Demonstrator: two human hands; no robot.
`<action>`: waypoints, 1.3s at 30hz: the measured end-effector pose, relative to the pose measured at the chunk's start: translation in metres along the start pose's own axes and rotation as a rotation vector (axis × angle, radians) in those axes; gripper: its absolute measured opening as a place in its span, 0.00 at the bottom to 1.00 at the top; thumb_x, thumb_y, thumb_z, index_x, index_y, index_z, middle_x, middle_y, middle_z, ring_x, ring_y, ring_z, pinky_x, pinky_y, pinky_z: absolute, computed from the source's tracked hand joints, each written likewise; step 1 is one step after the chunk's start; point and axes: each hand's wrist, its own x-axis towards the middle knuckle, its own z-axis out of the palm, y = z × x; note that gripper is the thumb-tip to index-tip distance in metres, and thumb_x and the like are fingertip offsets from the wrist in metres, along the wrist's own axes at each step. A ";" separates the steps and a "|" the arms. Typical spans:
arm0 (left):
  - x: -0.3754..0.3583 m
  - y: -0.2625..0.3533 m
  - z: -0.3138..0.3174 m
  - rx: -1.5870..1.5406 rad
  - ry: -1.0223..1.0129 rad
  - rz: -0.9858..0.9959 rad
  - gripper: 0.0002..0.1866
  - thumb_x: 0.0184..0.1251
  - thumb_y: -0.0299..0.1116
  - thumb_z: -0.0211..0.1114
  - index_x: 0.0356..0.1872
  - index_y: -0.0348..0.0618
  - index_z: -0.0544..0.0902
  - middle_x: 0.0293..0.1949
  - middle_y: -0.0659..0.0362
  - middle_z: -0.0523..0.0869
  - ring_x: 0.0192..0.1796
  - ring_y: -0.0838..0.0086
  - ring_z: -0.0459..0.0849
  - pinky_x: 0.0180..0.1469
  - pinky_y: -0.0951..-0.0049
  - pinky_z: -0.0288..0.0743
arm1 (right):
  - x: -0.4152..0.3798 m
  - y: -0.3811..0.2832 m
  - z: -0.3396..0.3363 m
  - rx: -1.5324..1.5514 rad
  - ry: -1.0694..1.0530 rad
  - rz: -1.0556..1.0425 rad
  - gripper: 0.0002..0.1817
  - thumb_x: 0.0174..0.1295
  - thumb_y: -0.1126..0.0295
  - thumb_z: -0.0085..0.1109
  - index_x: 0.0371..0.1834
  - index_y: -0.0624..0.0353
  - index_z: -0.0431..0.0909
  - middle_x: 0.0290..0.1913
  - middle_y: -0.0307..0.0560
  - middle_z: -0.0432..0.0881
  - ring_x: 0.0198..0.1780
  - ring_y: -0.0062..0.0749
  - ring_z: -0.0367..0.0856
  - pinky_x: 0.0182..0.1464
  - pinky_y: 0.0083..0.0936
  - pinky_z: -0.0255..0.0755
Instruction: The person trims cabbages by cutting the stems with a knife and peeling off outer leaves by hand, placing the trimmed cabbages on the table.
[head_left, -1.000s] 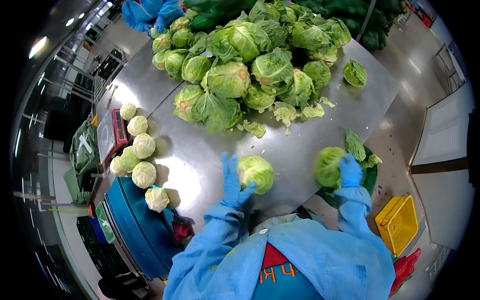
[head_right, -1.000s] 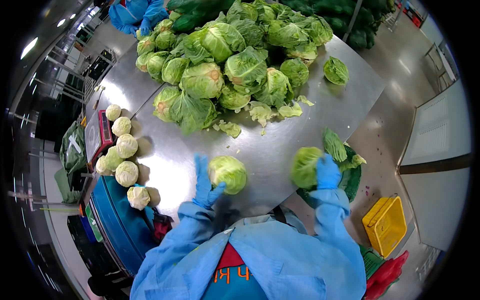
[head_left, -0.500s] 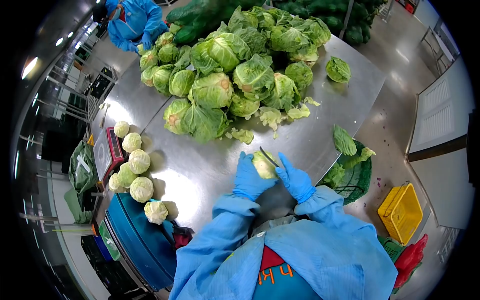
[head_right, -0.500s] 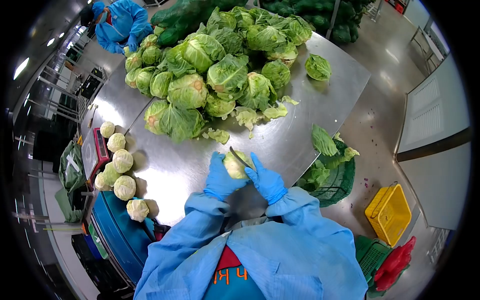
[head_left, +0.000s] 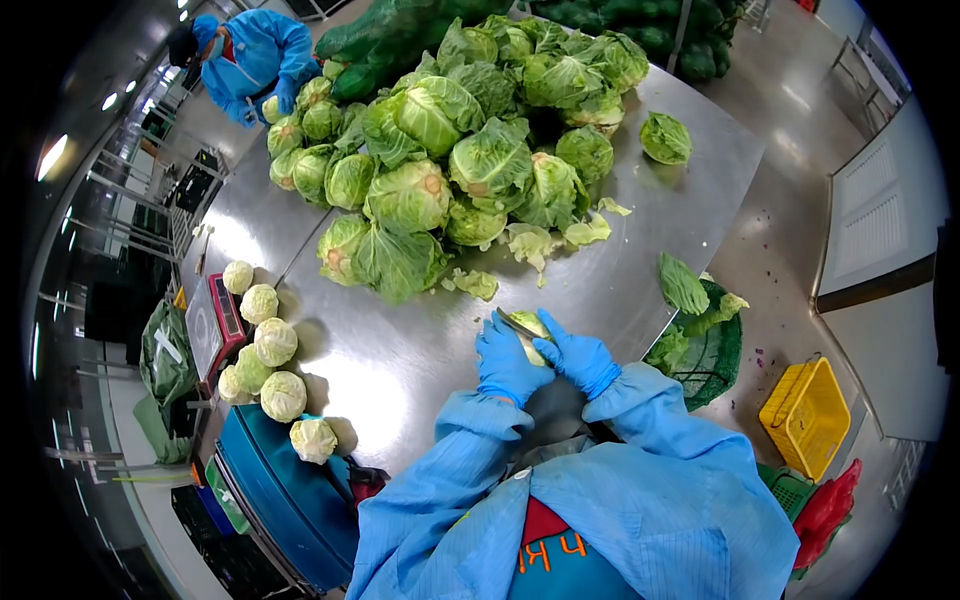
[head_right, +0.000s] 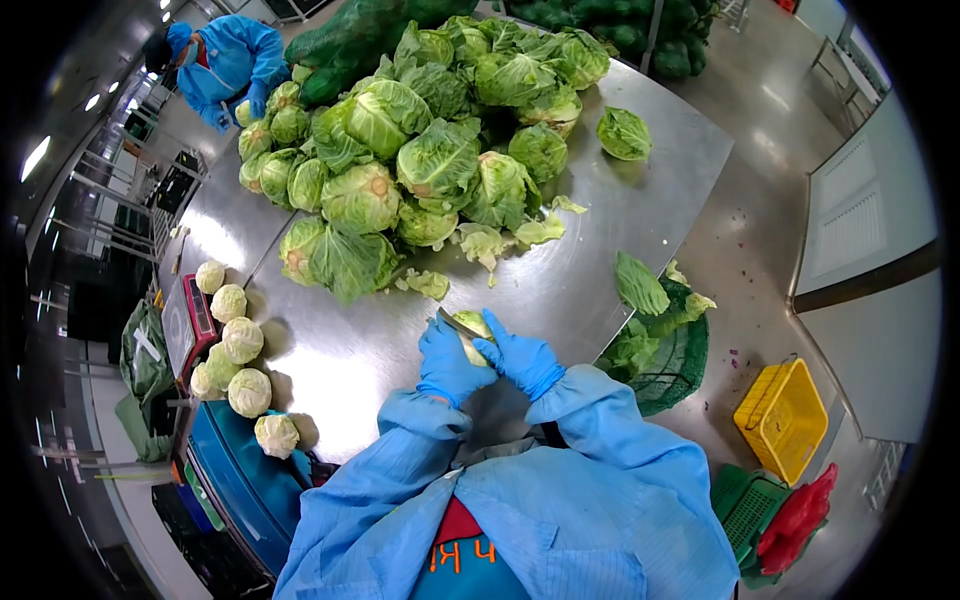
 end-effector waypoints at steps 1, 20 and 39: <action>0.000 -0.002 0.004 -0.019 0.015 -0.004 0.65 0.31 0.46 0.79 0.72 0.32 0.48 0.68 0.38 0.59 0.70 0.41 0.59 0.70 0.50 0.60 | -0.001 0.002 0.001 -0.006 0.002 -0.008 0.33 0.70 0.40 0.38 0.76 0.38 0.55 0.23 0.57 0.81 0.22 0.53 0.80 0.25 0.46 0.72; -0.051 -0.028 0.028 -0.237 0.494 0.238 0.57 0.34 0.44 0.83 0.69 0.39 0.60 0.61 0.39 0.69 0.62 0.50 0.70 0.63 0.54 0.67 | 0.005 0.093 -0.017 0.513 -0.064 0.458 0.23 0.61 0.49 0.56 0.42 0.60 0.83 0.38 0.59 0.85 0.43 0.53 0.84 0.47 0.38 0.76; -0.016 -0.128 -0.002 -0.045 0.418 0.500 0.49 0.51 0.51 0.71 0.75 0.54 0.57 0.73 0.37 0.51 0.72 0.34 0.51 0.73 0.47 0.51 | -0.064 0.009 0.008 1.155 0.115 0.480 0.18 0.70 0.61 0.56 0.62 0.46 0.75 0.20 0.35 0.75 0.17 0.15 0.69 0.18 0.17 0.66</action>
